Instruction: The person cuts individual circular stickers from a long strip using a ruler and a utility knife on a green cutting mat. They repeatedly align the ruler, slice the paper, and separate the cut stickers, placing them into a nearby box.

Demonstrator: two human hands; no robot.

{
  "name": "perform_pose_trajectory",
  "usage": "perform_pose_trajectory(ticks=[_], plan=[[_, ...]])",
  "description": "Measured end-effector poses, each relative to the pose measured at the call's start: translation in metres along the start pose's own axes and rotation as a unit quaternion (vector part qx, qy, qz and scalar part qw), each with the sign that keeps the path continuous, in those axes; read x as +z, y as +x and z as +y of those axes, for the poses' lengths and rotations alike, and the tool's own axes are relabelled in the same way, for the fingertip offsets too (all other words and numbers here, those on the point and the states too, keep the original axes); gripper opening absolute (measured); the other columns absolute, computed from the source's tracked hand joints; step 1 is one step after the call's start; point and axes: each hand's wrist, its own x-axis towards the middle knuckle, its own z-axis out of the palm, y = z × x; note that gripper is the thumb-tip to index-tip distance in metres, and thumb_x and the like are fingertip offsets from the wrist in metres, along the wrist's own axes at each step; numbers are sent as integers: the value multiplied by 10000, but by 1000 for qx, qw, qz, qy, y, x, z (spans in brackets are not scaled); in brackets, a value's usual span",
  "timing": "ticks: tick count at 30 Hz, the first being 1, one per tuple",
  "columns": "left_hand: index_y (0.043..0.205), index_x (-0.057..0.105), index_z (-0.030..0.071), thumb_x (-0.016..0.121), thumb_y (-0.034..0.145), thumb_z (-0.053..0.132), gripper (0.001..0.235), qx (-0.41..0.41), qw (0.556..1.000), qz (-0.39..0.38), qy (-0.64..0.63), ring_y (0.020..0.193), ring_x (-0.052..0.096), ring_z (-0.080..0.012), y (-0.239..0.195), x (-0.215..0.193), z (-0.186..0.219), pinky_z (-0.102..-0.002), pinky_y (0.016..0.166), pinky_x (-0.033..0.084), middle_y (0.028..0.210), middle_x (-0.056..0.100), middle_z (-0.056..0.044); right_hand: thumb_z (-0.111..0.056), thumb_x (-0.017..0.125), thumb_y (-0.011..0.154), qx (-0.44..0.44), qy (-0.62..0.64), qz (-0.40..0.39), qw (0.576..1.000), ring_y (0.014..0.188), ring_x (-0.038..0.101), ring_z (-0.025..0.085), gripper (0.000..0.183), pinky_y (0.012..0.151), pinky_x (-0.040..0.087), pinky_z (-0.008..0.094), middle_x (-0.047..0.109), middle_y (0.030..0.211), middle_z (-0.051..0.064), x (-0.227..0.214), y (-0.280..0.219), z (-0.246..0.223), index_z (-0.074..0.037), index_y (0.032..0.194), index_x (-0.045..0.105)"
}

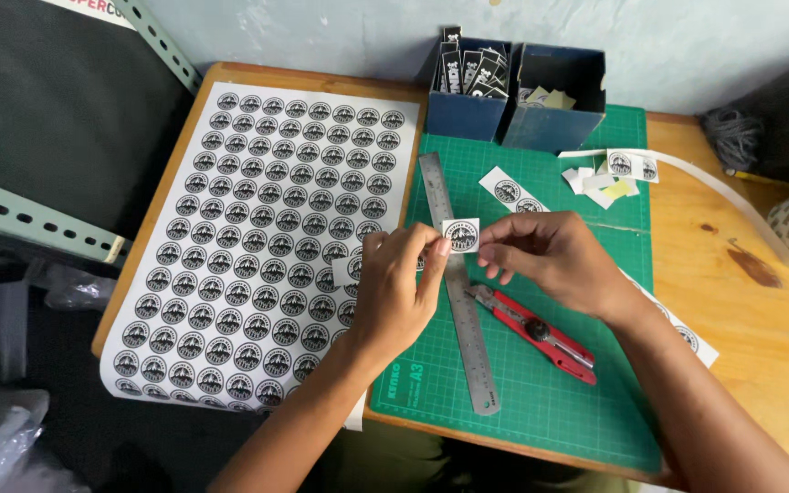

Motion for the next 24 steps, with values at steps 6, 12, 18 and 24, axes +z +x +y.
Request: perform_pose_trajectory(ticks=[6,12,18,24], plan=[[1073,624,150,527,1234,305,243,-6,1000,-9,-17,912,777,-289,3,-5,4,-505,998,494,889,730,-40,-15,793,973,-1,2,-6,1000,808,829,238,135,725,749,393,831,833,208,1,0,5,75,1055,853],[1094,638,155,524,1226,273,210,0,1000,-15,-9,906,762,-284,4,-10,10,-468,984,486,883,704,-23,-38,781,982,-11,16,58,998,750,826,237,122,711,739,373,829,853,198,-2,3,5,43,1059,830],[1123,658,147,582,1206,264,162,17,1000,-22,12,923,774,-269,4,-10,12,-491,984,479,909,714,-26,-17,780,968,-28,15,106,994,686,807,248,110,656,724,377,817,833,210,-8,5,9,54,1038,822],[1116,679,141,635,1184,270,153,35,999,-25,20,911,777,-271,5,-11,14,-467,952,471,902,716,-21,-14,748,986,-27,6,123,992,694,799,257,113,660,718,380,807,839,208,-15,3,-2,65,1031,815]])
